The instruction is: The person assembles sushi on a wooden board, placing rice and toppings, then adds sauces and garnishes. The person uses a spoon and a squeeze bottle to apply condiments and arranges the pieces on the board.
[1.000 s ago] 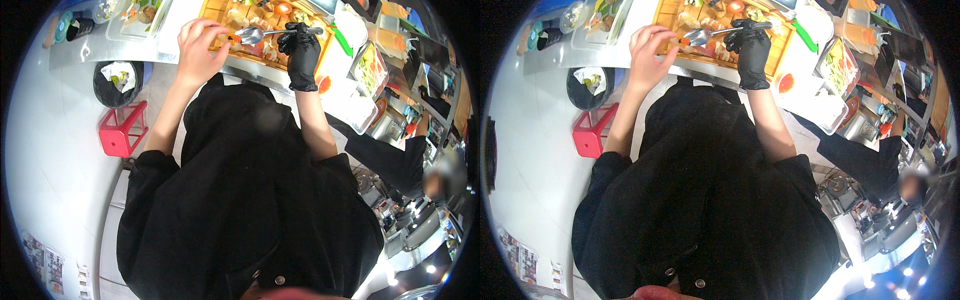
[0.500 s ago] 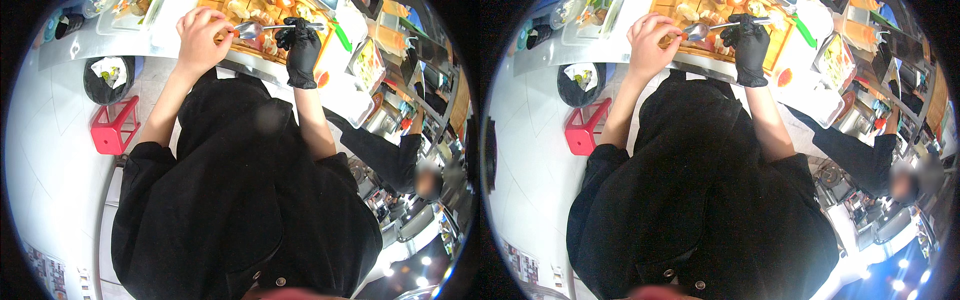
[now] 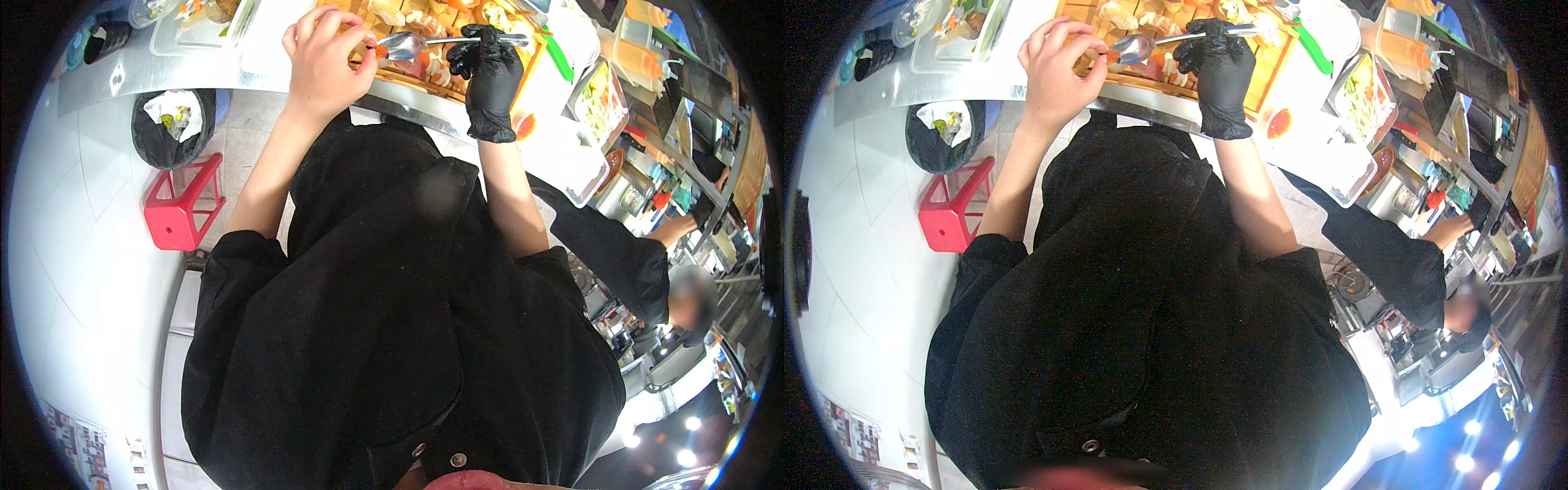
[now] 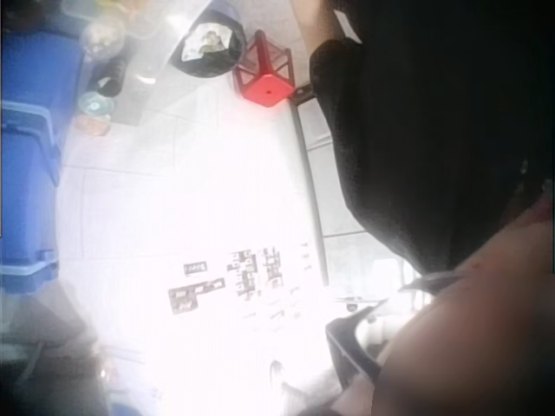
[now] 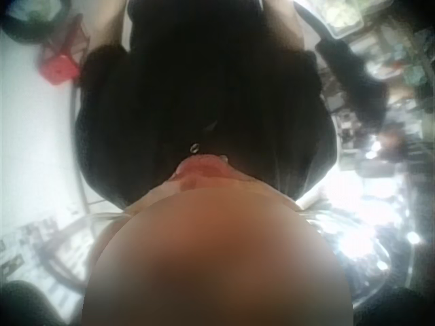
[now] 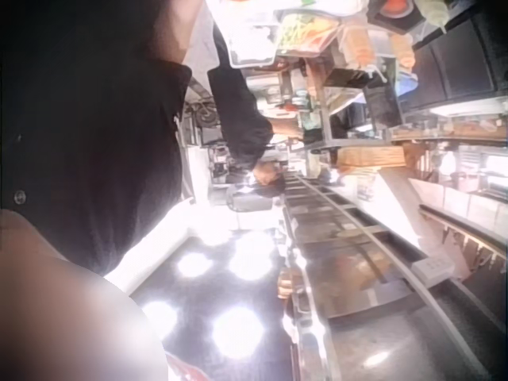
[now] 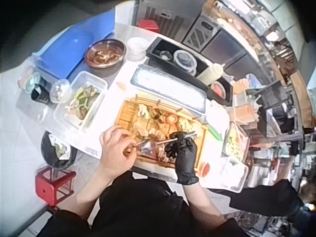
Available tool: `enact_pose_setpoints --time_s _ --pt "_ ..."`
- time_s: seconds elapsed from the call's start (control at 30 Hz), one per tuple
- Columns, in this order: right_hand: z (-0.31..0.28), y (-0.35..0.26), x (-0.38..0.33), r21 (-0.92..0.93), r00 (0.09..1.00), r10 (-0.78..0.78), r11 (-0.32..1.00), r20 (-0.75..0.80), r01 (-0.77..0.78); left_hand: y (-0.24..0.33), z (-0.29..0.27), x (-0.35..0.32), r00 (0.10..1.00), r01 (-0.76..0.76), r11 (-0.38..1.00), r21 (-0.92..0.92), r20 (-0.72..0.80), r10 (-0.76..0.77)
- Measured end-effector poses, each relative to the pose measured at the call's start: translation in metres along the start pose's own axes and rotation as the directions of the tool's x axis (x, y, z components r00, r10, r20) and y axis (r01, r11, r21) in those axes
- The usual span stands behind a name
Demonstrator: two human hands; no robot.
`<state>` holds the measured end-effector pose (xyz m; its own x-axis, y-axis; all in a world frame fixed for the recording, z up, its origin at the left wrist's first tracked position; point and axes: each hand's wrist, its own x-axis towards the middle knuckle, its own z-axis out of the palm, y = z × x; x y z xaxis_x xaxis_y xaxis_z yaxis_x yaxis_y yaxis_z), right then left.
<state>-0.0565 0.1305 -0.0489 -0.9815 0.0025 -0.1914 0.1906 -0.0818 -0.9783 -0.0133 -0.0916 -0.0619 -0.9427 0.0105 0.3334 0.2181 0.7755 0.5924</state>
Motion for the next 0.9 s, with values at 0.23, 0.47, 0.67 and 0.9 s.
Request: enact_pose_setpoints --time_s 0.23,0.47,0.67,0.9 --pt "-0.005 0.004 0.002 0.064 0.999 0.040 0.997 -0.010 -0.039 -0.002 0.002 -0.004 1.000 0.006 1.000 0.011 -0.028 -0.005" --pt "-0.002 0.003 0.001 0.029 0.999 0.031 0.999 -0.009 -0.031 -0.001 0.002 -0.002 0.999 0.015 1.000 -0.011 -0.036 -0.015" --pt "-0.003 0.000 0.000 0.029 1.000 0.015 0.999 -0.010 -0.014 -0.009 0.002 -0.006 0.999 0.008 1.000 -0.013 -0.051 -0.008" --pt "-0.007 0.002 -0.002 0.043 0.996 0.060 0.997 -0.063 -0.058 -0.020 0.004 -0.014 0.996 0.004 0.998 -0.065 -0.083 -0.009"
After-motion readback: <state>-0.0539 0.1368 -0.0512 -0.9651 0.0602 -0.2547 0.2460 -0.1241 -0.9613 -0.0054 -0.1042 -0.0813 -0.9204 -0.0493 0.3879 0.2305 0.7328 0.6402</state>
